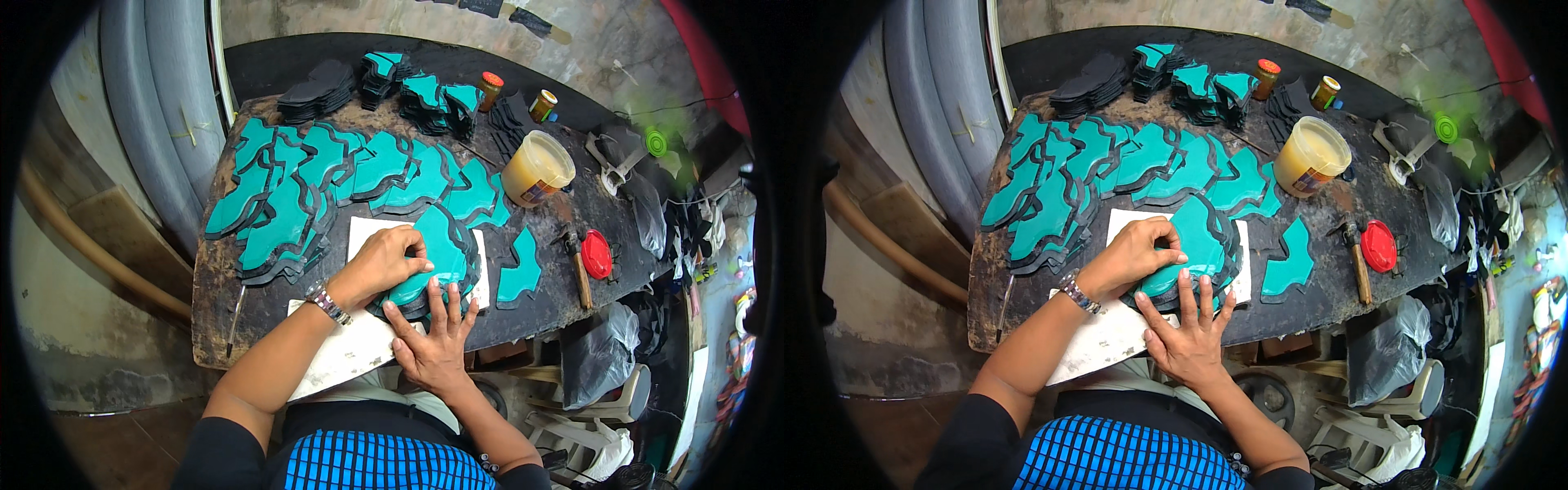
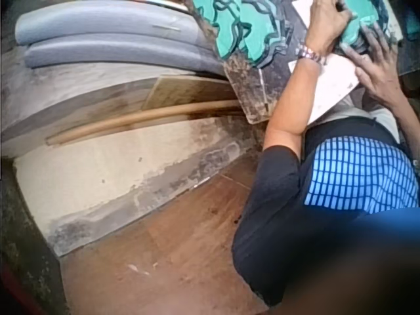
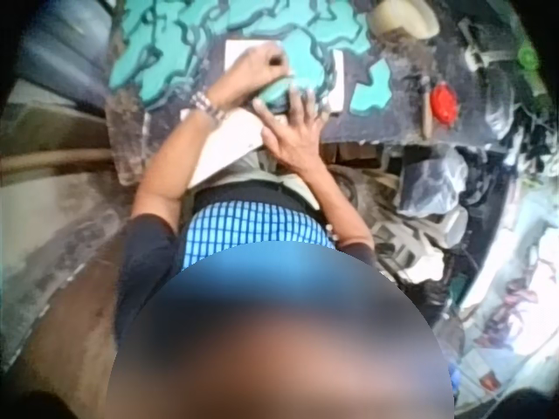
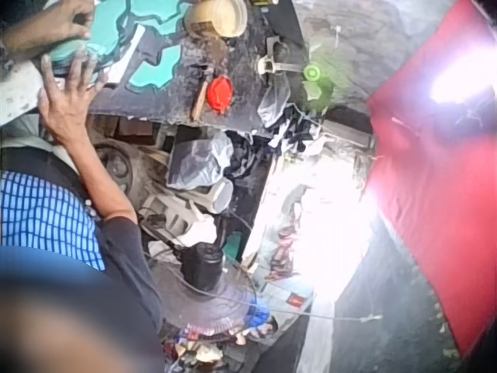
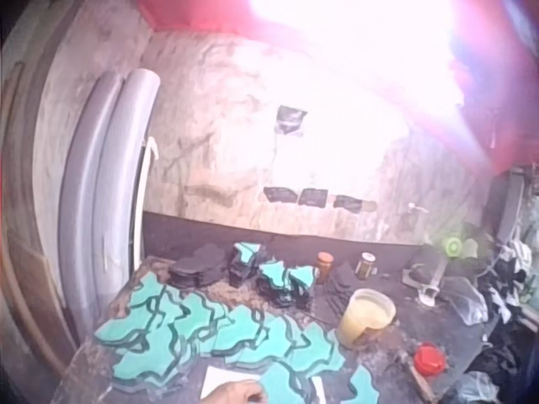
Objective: The person repeatedly picks a green rubber piece and a black rubber piece, aligns them by hand, and presses them together on a white template. The person places each assembled pair onto a growing stack on the table.
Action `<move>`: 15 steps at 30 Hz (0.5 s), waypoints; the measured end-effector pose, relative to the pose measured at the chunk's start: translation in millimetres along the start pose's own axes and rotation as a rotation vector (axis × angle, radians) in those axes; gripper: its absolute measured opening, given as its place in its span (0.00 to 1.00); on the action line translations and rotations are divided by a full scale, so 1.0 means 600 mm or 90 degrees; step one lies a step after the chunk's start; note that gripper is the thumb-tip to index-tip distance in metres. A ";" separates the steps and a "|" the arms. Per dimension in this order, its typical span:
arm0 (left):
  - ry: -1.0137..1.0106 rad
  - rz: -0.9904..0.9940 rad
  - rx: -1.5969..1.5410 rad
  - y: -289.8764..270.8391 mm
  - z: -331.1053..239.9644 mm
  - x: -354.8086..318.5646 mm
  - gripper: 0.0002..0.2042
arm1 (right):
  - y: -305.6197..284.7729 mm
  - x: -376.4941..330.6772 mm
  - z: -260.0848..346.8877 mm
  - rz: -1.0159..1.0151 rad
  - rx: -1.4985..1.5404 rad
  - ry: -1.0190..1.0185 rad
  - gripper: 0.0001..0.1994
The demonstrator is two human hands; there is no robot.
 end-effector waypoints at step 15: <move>0.028 0.011 0.016 -0.001 0.003 -0.001 0.12 | -0.045 0.010 -0.037 -0.130 0.310 0.063 0.23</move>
Point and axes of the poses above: each hand's wrist, its own x-axis towards the middle knuckle, its own y-axis out of the palm, z = x × y, the point moved 2 cm from there along x, towards the middle knuckle, and after that the axes turned 3 degrees about y, right-handed, at the moved point
